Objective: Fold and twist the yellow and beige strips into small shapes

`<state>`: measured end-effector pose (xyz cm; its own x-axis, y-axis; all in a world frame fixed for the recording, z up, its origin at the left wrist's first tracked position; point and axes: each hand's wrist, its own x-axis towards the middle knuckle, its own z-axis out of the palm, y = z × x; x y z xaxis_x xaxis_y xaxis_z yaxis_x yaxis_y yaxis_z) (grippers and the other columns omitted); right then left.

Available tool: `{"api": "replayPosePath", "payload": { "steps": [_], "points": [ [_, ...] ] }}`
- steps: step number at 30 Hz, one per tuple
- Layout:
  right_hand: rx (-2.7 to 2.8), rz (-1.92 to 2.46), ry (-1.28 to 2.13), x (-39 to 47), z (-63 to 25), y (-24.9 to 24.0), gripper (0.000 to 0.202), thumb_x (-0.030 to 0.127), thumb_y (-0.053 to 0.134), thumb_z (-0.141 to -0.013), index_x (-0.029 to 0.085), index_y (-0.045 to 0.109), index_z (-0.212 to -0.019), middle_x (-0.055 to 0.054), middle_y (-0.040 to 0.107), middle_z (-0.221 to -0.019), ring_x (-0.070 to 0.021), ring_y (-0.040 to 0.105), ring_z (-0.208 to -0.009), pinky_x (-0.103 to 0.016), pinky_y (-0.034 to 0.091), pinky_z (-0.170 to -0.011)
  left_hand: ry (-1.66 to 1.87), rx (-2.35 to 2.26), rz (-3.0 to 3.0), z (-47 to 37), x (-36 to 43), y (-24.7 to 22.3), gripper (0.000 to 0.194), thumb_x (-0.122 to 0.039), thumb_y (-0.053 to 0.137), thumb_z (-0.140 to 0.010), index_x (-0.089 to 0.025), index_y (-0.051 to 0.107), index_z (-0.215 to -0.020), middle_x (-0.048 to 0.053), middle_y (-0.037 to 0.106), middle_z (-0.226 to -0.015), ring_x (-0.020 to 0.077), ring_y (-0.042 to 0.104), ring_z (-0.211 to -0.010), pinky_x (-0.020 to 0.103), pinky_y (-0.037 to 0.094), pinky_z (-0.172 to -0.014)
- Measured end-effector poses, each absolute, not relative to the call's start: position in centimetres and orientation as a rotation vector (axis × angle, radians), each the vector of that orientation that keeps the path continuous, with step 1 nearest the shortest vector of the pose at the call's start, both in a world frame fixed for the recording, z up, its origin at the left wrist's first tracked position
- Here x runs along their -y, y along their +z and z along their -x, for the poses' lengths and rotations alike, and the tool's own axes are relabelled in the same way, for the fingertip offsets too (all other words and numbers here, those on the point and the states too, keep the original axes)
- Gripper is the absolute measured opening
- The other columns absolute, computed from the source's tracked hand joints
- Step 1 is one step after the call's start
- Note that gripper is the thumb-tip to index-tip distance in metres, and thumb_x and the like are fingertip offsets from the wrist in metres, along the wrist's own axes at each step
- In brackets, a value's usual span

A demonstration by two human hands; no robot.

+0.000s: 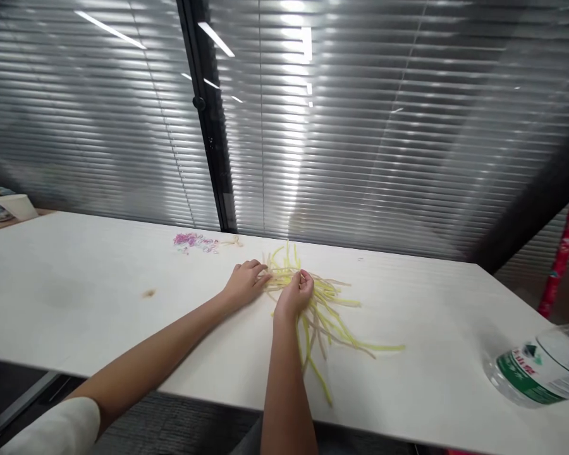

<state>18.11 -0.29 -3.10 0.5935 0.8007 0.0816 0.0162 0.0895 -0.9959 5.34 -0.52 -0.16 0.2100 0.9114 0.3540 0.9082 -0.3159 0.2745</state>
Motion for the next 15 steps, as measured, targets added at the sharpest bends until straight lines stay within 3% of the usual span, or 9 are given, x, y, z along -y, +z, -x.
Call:
{"api": "replayPosePath", "payload": {
  "steps": [6,15],
  "points": [
    [0.791,1.405,0.731,-0.27,-18.04,-3.68,0.043,0.041,0.036,-0.088,0.016,0.059,-0.114,-0.012,0.068,-0.094,-0.0191,0.061,-0.068,-0.027,0.044,-0.052,0.605,-1.854,-2.345,-4.38,1.28,-0.97,0.033,-0.033,0.037,-0.092,-0.020,0.067,-0.086,0.010,0.069,-0.091,0.0262,0.061,-0.093,0.040,0.035,-0.078],
    [0.801,1.415,0.850,0.19,-18.04,-3.27,0.041,0.040,0.042,-0.083,0.015,0.063,-0.107,-0.012,0.070,-0.099,-0.0161,0.061,-0.060,-0.026,0.045,-0.047,0.956,-1.945,-2.251,-4.12,1.24,-0.21,0.031,-0.032,0.031,-0.096,-0.022,0.060,-0.097,0.006,0.070,-0.092,0.0228,0.060,-0.091,0.043,0.025,-0.086]
  ]
}}
